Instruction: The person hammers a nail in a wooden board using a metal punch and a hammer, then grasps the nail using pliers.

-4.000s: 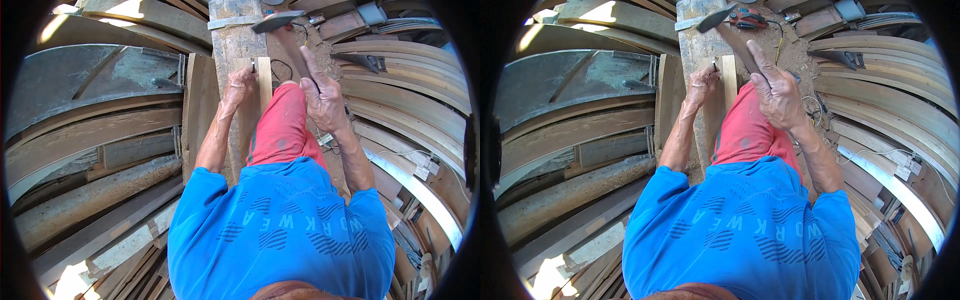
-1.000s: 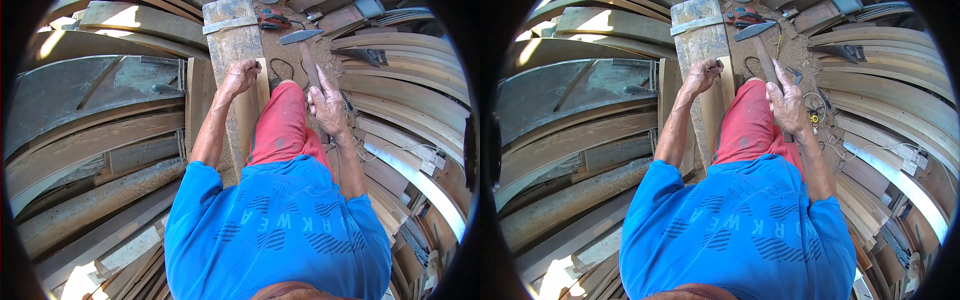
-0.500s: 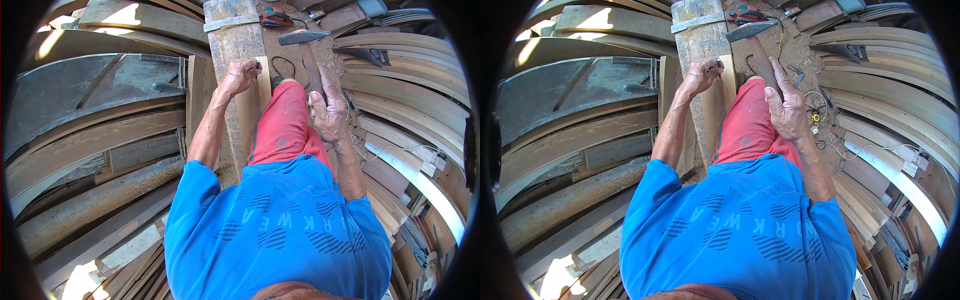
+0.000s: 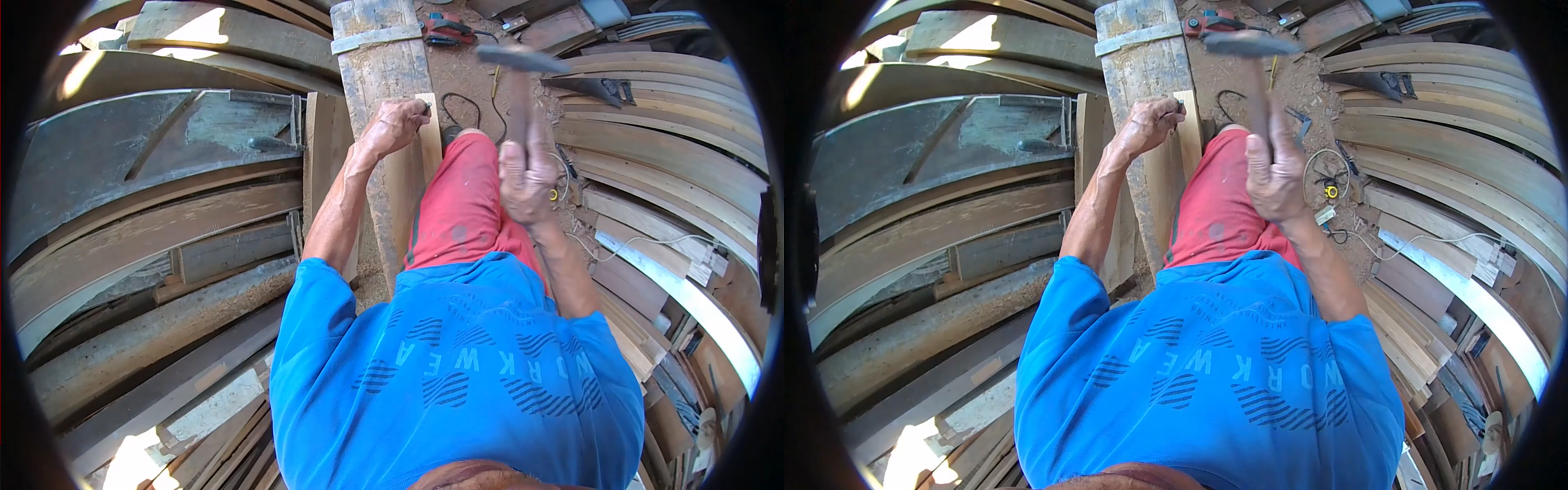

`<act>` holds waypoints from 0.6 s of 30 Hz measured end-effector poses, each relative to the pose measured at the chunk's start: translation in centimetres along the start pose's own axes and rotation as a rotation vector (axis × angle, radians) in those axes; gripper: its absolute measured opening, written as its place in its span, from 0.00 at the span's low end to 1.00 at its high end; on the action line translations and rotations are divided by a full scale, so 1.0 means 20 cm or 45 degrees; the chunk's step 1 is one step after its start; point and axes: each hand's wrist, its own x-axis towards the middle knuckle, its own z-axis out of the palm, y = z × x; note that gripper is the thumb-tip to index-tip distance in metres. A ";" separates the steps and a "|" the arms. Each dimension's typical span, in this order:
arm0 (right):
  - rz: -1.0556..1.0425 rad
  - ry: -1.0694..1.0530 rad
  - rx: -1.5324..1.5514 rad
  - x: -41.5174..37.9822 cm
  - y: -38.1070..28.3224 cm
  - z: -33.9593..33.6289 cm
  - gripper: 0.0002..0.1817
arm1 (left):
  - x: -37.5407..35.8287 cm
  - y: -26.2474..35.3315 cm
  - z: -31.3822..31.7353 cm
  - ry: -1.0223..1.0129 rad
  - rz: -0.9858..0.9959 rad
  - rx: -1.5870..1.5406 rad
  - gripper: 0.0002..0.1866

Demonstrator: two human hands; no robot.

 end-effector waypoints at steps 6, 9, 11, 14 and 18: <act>0.090 -0.260 -0.033 0.08 -0.03 -0.10 0.31 | -0.01 -0.04 0.02 -0.004 0.030 0.044 0.05; 0.261 -0.099 0.025 0.07 -0.15 -0.05 0.31 | -0.02 0.00 0.00 -0.046 -0.089 -0.017 0.05; 0.182 -0.292 -0.175 0.05 -0.02 -0.01 0.31 | 0.01 -0.04 0.01 -0.077 -0.098 -0.055 0.05; 0.061 -0.345 -0.161 0.09 0.13 -0.03 0.30 | 0.02 -0.04 -0.01 -0.126 -0.203 -0.088 0.05; 0.365 -0.104 0.119 0.10 -0.19 -0.08 0.30 | 0.02 0.04 -0.04 -0.181 -0.369 -0.107 0.06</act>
